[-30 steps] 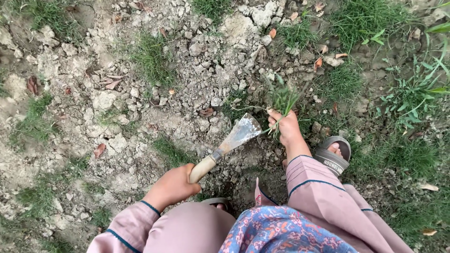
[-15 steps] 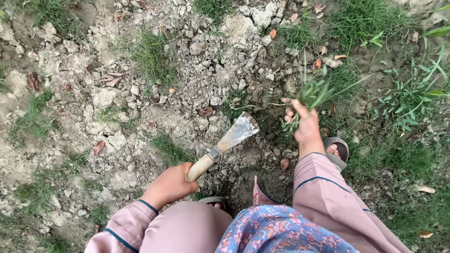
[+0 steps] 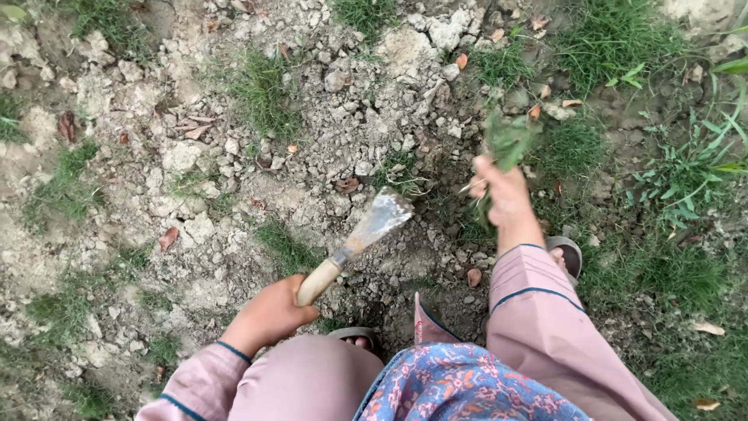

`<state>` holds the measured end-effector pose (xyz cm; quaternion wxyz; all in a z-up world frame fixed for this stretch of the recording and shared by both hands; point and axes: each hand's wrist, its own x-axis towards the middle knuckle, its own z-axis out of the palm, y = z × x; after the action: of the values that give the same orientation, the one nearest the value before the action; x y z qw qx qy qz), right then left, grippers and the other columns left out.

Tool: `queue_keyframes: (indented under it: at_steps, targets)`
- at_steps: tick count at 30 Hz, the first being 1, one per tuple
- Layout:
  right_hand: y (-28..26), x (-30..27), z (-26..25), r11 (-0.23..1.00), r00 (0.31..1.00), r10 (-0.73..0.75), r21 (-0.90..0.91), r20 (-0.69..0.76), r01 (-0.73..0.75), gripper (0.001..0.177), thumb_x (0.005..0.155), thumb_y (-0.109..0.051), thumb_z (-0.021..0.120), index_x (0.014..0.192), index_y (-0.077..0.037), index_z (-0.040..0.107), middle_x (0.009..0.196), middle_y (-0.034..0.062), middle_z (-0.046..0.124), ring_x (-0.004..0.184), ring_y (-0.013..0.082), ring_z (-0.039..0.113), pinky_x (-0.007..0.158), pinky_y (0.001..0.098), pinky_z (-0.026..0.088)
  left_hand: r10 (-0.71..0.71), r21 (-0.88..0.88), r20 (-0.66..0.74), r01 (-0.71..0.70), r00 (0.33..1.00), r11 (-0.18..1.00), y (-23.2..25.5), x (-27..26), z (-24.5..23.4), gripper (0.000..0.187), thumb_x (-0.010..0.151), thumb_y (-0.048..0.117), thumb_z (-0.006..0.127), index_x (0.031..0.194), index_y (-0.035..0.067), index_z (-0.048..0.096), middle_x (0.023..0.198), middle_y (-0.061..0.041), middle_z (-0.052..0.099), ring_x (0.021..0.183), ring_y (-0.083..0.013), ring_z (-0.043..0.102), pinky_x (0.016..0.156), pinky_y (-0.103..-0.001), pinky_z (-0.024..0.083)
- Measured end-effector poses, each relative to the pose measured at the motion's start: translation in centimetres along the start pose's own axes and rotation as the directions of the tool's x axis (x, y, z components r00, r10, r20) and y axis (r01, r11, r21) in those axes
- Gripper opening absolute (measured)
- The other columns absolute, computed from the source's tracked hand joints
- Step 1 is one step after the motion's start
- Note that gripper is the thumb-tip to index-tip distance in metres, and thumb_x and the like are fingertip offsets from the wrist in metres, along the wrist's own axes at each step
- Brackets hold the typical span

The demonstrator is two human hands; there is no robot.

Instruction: The person is weeding a patch of soil using a small hand tool and their hands.

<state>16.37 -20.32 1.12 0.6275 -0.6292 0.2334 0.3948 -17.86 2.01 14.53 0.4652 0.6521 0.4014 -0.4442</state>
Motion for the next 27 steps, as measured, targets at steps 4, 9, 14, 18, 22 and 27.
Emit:
queue_keyframes:
  at_steps: [4, 9, 14, 18, 22, 27]
  targets:
    - [4.6, 2.5, 0.4, 0.968, 0.992, 0.092, -0.240, 0.092, -0.067, 0.028, 0.091, -0.020, 0.076, 0.104, -0.009, 0.054, 0.076, -0.0032, 0.054, 0.058, 0.0092, 0.048, 0.048, 0.0236, 0.042, -0.089, -0.127, -0.005, 0.087, 0.996, 0.988, -2.1, -1.3, -0.6, 0.032, 0.077, 0.022, 0.075, 0.102, 0.008, 0.062, 0.065, -0.009, 0.067, 0.048, -0.0184, 0.064, 0.047, -0.035, 0.052]
    - [4.0, 2.9, 0.0, 0.987, 0.983, 0.162, -0.018, 0.085, -0.161, 0.029, 0.097, -0.030, 0.072, 0.097, -0.009, 0.051, 0.071, -0.0015, 0.048, 0.052, 0.0069, 0.041, 0.042, 0.0206, 0.033, -0.188, -0.312, -0.051, 0.163, 0.981, 0.936, -4.7, -2.2, -1.0, 0.029, 0.081, 0.016, 0.070, 0.107, 0.007, 0.061, 0.063, -0.005, 0.064, 0.046, -0.0150, 0.061, 0.043, -0.034, 0.048]
    - [0.7, 1.8, 0.7, 0.950, 0.993, 0.114, -0.295, 0.021, -0.103, 0.028, 0.097, -0.031, 0.067, 0.106, -0.005, 0.060, 0.071, -0.0029, 0.051, 0.052, 0.0061, 0.043, 0.044, 0.0195, 0.036, -0.150, -0.455, -0.098, 0.090, 0.984, 0.886, -7.1, -1.4, -0.8, 0.031, 0.080, 0.013, 0.069, 0.108, 0.004, 0.061, 0.061, -0.004, 0.063, 0.044, -0.0143, 0.057, 0.042, -0.032, 0.047]
    - [2.8, 0.6, 3.7, 0.715, 0.936, 0.311, -0.689, 0.166, -0.115, 0.028, 0.097, -0.030, 0.065, 0.113, -0.008, 0.069, 0.069, -0.0012, 0.047, 0.051, 0.0086, 0.043, 0.046, 0.0216, 0.040, -0.070, -0.578, -0.095, 0.003, 0.993, 0.816, -7.9, 0.0, -0.2, 0.032, 0.079, 0.009, 0.067, 0.108, -0.001, 0.058, 0.060, -0.005, 0.059, 0.042, -0.0149, 0.054, 0.039, -0.033, 0.046]
    - [8.6, 2.9, 3.8, 0.737, 0.916, 0.364, -0.655, 0.171, -0.170, 0.029, 0.099, -0.031, 0.060, 0.111, -0.007, 0.070, 0.069, -0.0033, 0.048, 0.052, 0.0078, 0.043, 0.046, 0.0221, 0.039, -0.091, -0.599, -0.082, 0.024, 0.993, 0.800, -6.8, 0.4, 0.0, 0.033, 0.078, 0.008, 0.068, 0.109, 0.001, 0.057, 0.061, -0.005, 0.059, 0.042, -0.0151, 0.054, 0.039, -0.032, 0.045]
    - [7.2, 2.5, 3.2, 0.808, 0.899, 0.398, -0.533, 0.179, -0.252, 0.029, 0.101, -0.031, 0.061, 0.112, -0.005, 0.067, 0.067, -0.0060, 0.049, 0.053, 0.0068, 0.040, 0.044, 0.0221, 0.035, -0.063, -0.552, -0.066, 0.016, 0.996, 0.834, -6.7, 0.7, 0.3, 0.030, 0.079, 0.010, 0.068, 0.106, 0.000, 0.058, 0.064, -0.004, 0.063, 0.044, -0.0141, 0.055, 0.040, -0.032, 0.046]
